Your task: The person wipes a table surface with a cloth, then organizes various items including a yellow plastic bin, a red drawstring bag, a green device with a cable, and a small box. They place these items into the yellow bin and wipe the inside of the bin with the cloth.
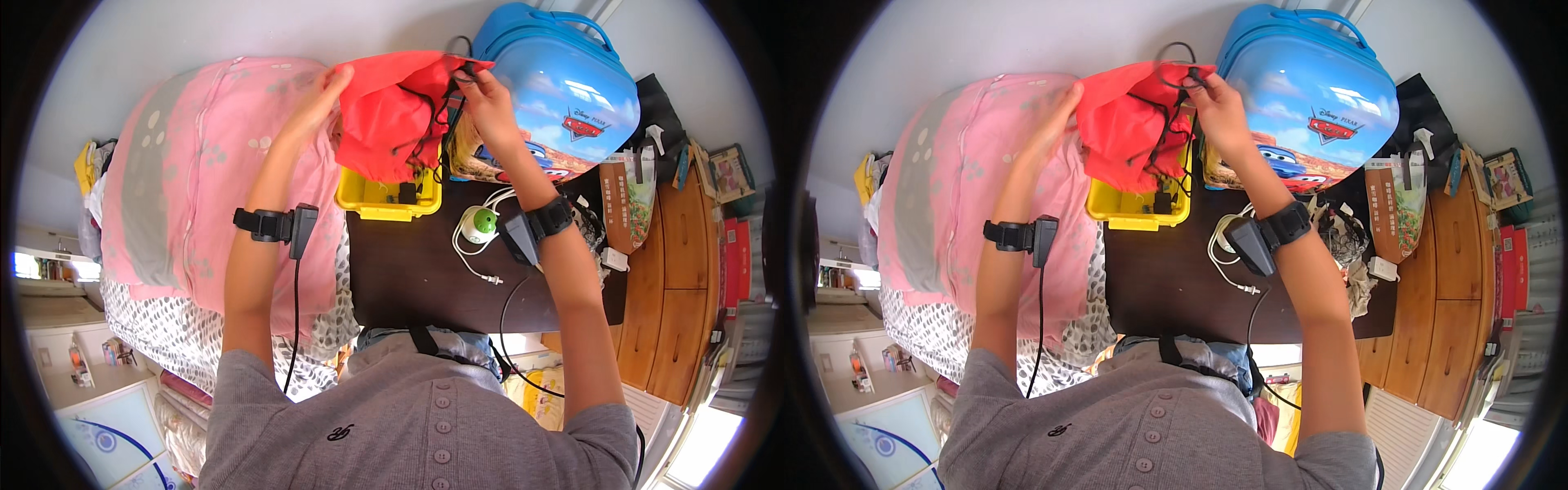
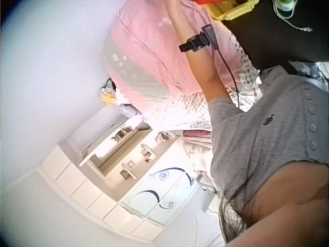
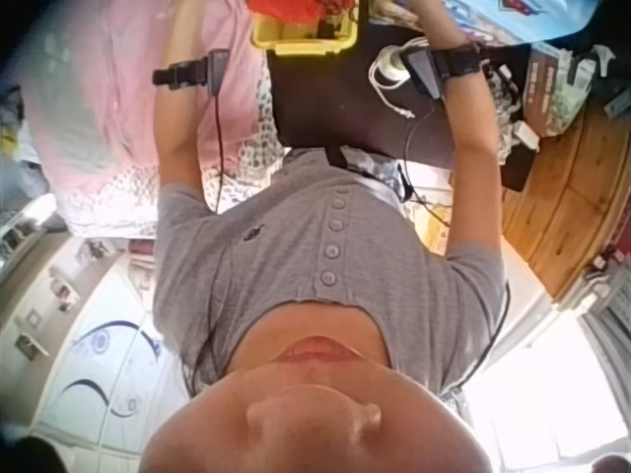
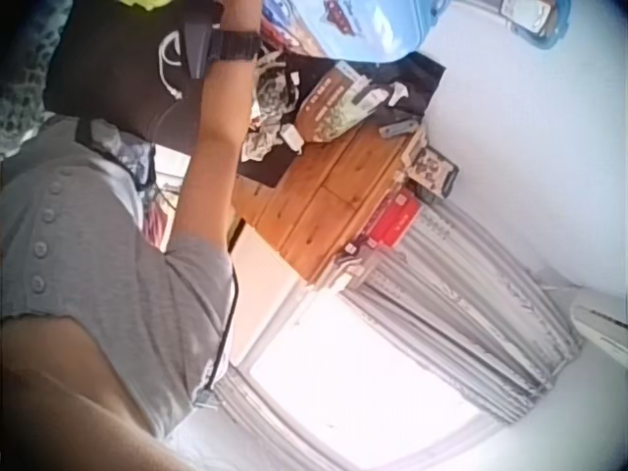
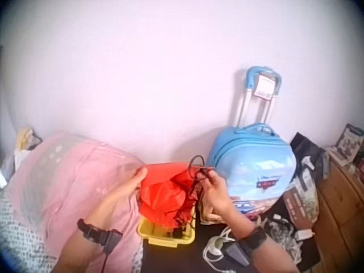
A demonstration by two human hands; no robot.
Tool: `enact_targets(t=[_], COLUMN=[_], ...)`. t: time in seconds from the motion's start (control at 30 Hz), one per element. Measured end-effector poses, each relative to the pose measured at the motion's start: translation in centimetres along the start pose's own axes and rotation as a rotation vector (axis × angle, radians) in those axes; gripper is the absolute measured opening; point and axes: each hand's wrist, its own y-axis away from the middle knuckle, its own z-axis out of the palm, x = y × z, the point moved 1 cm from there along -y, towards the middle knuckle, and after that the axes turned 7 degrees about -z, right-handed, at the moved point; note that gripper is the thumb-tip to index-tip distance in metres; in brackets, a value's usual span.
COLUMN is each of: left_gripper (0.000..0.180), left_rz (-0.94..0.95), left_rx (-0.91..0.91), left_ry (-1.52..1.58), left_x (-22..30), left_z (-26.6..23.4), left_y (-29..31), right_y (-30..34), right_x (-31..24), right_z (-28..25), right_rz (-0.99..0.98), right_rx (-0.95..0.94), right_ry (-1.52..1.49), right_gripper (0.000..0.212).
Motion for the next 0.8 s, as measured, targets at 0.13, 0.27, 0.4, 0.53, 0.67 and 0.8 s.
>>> enact_targets(t=[0.13, 0.27, 0.4, 0.53, 0.67, 0.8], left_gripper=[0.077, 0.081, 0.084, 0.085, 0.061, 0.028], left_rz=[-0.033, 0.124, 0.124, 0.241, 0.348, 0.103], left_rx=[-0.294, -0.363, -0.388, -0.235, -0.386, -0.628], left_ry=[0.137, 0.051, 0.443, -0.045, -0.282, -0.271], left_x=[-2.9, -5.5, -0.5, -0.3, -1.1, -4.3], left_z=[1.7, 0.6, 4.6, 7.5, 15.9, 24.8], left_y=[2.1, 0.8, 3.5, 3.8, 6.4, 8.0], right_y=[1.2, 2.4, 3.2, 5.3, 11.1, 17.7], right_x=[-1.1, -5.0, -9.0, -12.1, -15.7, -16.8], right_z=[-1.4, -1.1, -4.5, -11.4, -17.9, -23.7], right_rz=[0.103, 0.208, 0.018, -0.072, -0.051, 0.054], right_rx=[0.023, -0.014, 0.022, -0.147, -0.043, 0.019], right_ry=[-0.271, -0.443, -0.485, -0.810, -0.806, -0.721], right_gripper=[0.016, 0.019, 0.021, 0.028, 0.028, 0.029])
